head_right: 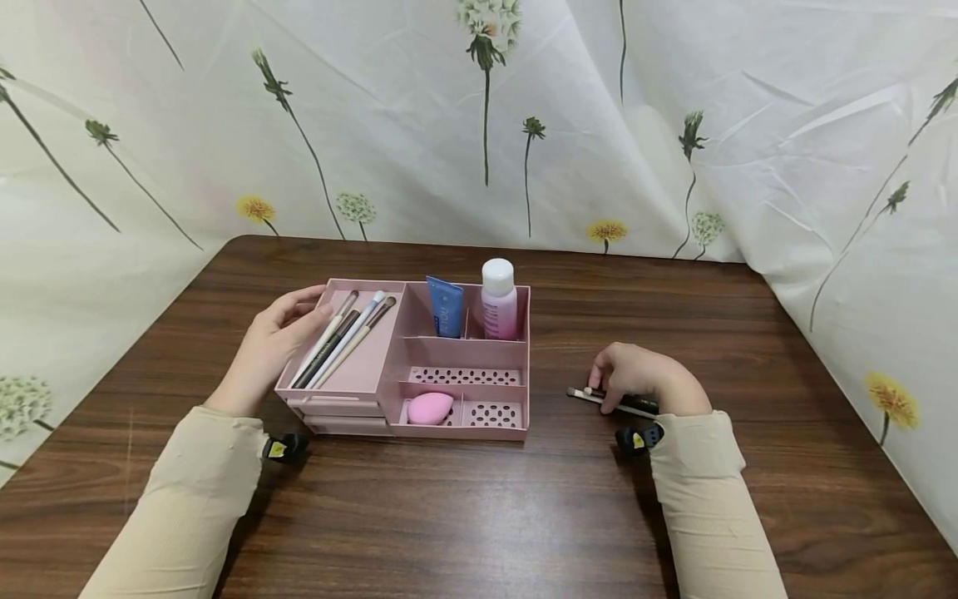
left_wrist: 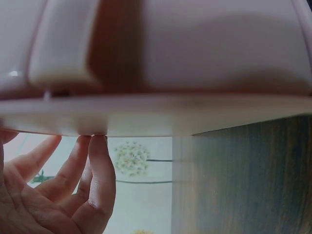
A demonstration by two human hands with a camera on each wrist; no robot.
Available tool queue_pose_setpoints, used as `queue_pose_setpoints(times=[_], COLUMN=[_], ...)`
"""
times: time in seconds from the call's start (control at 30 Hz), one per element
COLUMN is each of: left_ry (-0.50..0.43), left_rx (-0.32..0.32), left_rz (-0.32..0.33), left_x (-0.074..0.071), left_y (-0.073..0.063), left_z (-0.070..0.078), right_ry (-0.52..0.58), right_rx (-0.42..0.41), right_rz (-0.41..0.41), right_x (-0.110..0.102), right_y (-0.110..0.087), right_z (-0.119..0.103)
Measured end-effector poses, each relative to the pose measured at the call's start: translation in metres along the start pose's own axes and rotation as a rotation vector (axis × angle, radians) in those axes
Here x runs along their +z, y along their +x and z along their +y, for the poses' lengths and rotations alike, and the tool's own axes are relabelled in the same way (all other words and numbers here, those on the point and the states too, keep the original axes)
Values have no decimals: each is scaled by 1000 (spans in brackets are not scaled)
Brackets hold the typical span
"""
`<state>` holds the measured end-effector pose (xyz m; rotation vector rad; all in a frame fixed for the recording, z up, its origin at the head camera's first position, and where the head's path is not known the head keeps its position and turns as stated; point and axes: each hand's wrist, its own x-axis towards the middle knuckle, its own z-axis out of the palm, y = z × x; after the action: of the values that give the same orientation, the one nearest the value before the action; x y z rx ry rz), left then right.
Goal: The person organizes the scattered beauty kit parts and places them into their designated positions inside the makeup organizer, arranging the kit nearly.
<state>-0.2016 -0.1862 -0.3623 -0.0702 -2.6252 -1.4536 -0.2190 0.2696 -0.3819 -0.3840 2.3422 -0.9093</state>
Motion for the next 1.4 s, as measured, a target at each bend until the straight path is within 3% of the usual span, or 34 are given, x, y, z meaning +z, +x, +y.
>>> queue_pose_setpoints(times=[0.23,0.57,0.83,1.0,1.4], left_ry=[8,7,3,-2,-9], left_rx=[-5,-8,-15,-14,-4], left_rz=[-8,-6,-6,-6,-4], left_x=[-1,-1,-1,-1,0], left_y=[0,0,-1,-1,-1], left_z=[1,1,2,2,1], right_ry=[-83,-242,-152,-154,23], right_rx=[-59,-101,-174,-245,-262], right_rz=[52,261,418,542,725], right_x=[-3,-4,-1,1,13], right_y=[-3,-12,-19,-21,-24], right_z=[-5,-26,-45,-53,-72])
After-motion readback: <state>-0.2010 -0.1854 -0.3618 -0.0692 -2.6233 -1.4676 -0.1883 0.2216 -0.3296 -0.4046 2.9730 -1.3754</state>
